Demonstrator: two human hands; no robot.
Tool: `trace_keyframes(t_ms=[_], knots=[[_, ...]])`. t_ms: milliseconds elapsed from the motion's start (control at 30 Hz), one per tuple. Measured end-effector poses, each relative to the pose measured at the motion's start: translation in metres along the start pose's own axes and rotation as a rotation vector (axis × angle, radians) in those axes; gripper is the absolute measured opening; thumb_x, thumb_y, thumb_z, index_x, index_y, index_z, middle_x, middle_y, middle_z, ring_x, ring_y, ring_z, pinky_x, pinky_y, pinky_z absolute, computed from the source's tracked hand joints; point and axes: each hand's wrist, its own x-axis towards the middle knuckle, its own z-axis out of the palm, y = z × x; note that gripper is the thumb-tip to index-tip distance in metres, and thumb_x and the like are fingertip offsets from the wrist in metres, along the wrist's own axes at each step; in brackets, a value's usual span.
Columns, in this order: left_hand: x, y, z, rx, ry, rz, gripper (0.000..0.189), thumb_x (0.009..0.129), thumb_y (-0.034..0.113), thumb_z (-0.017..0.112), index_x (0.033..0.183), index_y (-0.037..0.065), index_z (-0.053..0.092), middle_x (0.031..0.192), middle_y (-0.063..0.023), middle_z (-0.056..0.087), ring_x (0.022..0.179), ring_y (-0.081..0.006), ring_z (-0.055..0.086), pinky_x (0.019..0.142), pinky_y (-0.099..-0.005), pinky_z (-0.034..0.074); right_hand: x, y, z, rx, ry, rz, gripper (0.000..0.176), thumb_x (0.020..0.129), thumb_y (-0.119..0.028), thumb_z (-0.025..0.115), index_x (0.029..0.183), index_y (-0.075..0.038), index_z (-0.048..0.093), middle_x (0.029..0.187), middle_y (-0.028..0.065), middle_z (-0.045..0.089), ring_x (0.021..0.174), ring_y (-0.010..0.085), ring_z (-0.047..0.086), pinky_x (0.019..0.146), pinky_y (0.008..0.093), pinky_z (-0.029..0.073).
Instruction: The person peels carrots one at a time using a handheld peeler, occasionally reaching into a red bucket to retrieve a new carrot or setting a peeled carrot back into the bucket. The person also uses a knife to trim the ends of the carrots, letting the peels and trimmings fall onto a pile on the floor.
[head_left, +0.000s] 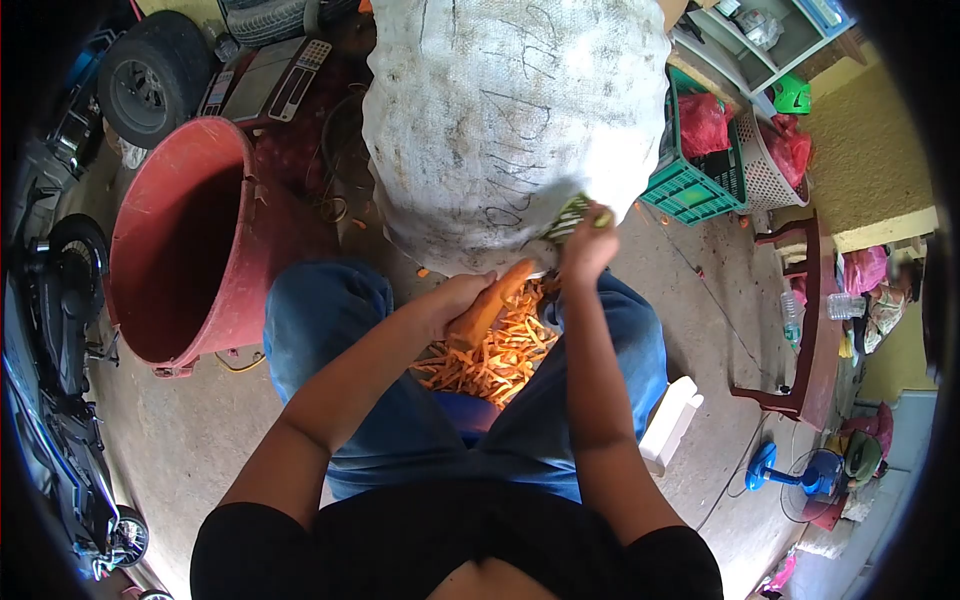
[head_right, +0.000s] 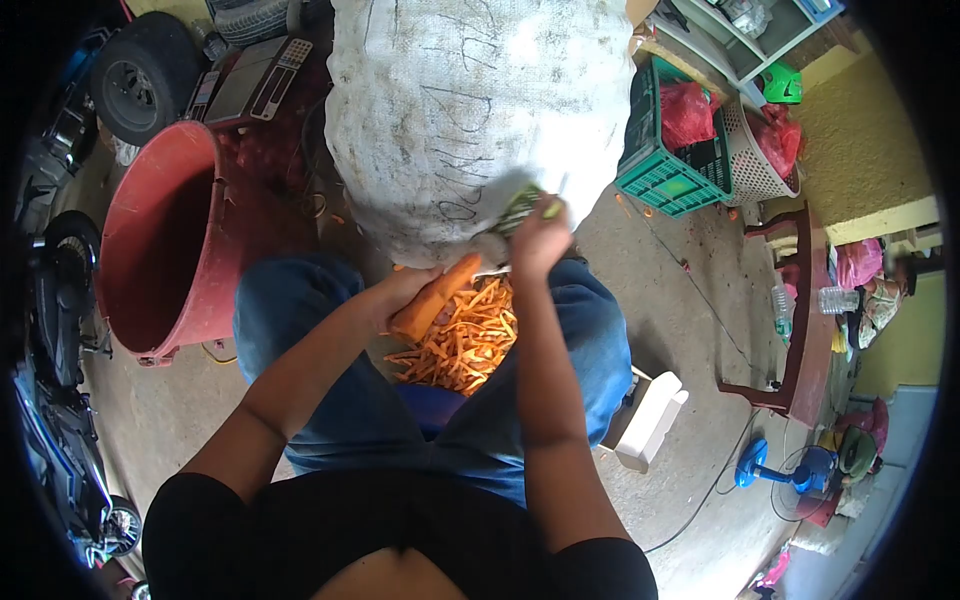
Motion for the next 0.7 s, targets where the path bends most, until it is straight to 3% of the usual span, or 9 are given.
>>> trace_keyframes(t_ms=[67, 100, 167, 233, 267, 433, 500, 633, 700], knots=[[-0.028, 0.014, 0.02, 0.089, 0.002, 0.02, 0.04, 0.089, 0.033, 0.023, 0.111, 0.005, 0.041, 0.072, -0.0084, 0.05, 0.063, -0.014, 0.052, 0.049, -0.0248, 0.044, 0.026, 0.008, -0.013, -0.042, 0.193, -0.027, 0.018, 0.081, -0.014, 0.047, 0.076, 0.002, 0.055, 0.061, 0.015, 0.056, 0.051, 0.022, 0.053, 0.049, 0.032, 0.042], [-0.034, 0.018, 0.025, 0.182, -0.001, 0.04, 0.04, 0.089, 0.033, 0.024, 0.114, 0.005, 0.04, 0.073, -0.0081, 0.05, 0.062, -0.0138, 0.052, 0.049, -0.0252, 0.045, 0.035, 0.01, -0.018, 0.104, 0.16, 0.115, 0.02, 0.083, -0.014, 0.046, 0.075, 0.002, 0.054, 0.057, 0.0103, 0.053, 0.047, 0.0164, 0.046, 0.044, 0.0294, 0.038], [-0.008, 0.011, 0.001, 0.107, -0.005, 0.1, 0.039, 0.089, 0.033, 0.026, 0.111, 0.006, 0.042, 0.072, -0.0074, 0.05, 0.061, -0.0137, 0.052, 0.049, -0.0261, 0.045, 0.028, 0.001, -0.022, 0.153, 0.14, 0.068, 0.021, 0.083, -0.015, 0.045, 0.072, 0.002, 0.053, 0.054, 0.0063, 0.049, 0.045, 0.0124, 0.04, 0.042, 0.0282, 0.034], [0.004, 0.012, -0.008, 0.019, 0.0, 0.168, 0.038, 0.088, 0.034, 0.027, 0.108, 0.006, 0.045, 0.07, -0.0068, 0.051, 0.059, -0.0136, 0.052, 0.048, -0.0269, 0.046, 0.003, -0.016, -0.013, 0.332, -0.013, 0.038, 0.023, 0.083, -0.016, 0.046, 0.07, 0.002, 0.052, 0.055, 0.0046, 0.05, 0.046, 0.0097, 0.04, 0.041, 0.0264, 0.033], [0.005, 0.014, -0.009, -0.043, -0.013, 0.14, 0.036, 0.088, 0.033, 0.028, 0.104, 0.007, 0.046, 0.07, -0.0069, 0.052, 0.056, -0.0136, 0.052, 0.048, -0.0272, 0.046, -0.011, -0.024, -0.015, 0.358, -0.213, 0.19, 0.023, 0.083, -0.017, 0.045, 0.072, 0.002, 0.053, 0.057, 0.0043, 0.051, 0.047, 0.0087, 0.042, 0.042, 0.0242, 0.035], [0.008, 0.015, -0.007, -0.207, -0.023, 0.151, 0.027, 0.085, 0.027, 0.036, 0.088, 0.004, 0.05, 0.071, -0.0072, 0.057, 0.053, -0.0141, 0.055, 0.049, -0.0268, 0.048, -0.063, -0.038, 0.002, 0.344, -0.493, -0.053, 0.026, 0.084, -0.022, 0.045, 0.08, 0.003, 0.052, 0.057, 0.0123, 0.052, 0.052, 0.0195, 0.051, 0.051, 0.0307, 0.04], [0.001, 0.015, -0.003, -0.204, -0.049, 0.17, 0.026, 0.084, 0.026, 0.039, 0.085, 0.003, 0.051, 0.071, -0.0064, 0.057, 0.057, -0.0144, 0.057, 0.048, -0.027, 0.048, -0.064, -0.044, 0.001, 0.409, -0.516, 0.073, 0.024, 0.083, -0.021, 0.046, 0.079, 0.003, 0.052, 0.06, 0.0147, 0.053, 0.053, 0.0249, 0.053, 0.052, 0.0325, 0.041], [0.012, 0.01, -0.013, -0.134, -0.014, 0.165, 0.03, 0.085, 0.029, 0.038, 0.088, 0.002, 0.05, 0.073, -0.0079, 0.056, 0.058, -0.0158, 0.057, 0.049, -0.0275, 0.048, -0.063, -0.038, 0.002, 0.289, -0.478, 0.021, 0.02, 0.082, -0.018, 0.048, 0.079, 0.002, 0.053, 0.063, 0.0174, 0.055, 0.056, 0.0282, 0.055, 0.053, 0.0328, 0.041], [0.011, 0.007, -0.012, -0.087, -0.066, 0.159, 0.032, 0.085, 0.032, 0.037, 0.09, 0.003, 0.05, 0.074, -0.0086, 0.056, 0.059, -0.0164, 0.057, 0.049, -0.0276, 0.048, -0.054, -0.032, 0.004, 0.16, -0.284, -0.189, 0.017, 0.081, -0.015, 0.048, 0.079, 0.001, 0.053, 0.065, 0.0186, 0.056, 0.057, 0.0295, 0.056, 0.052, 0.0329, 0.042]])
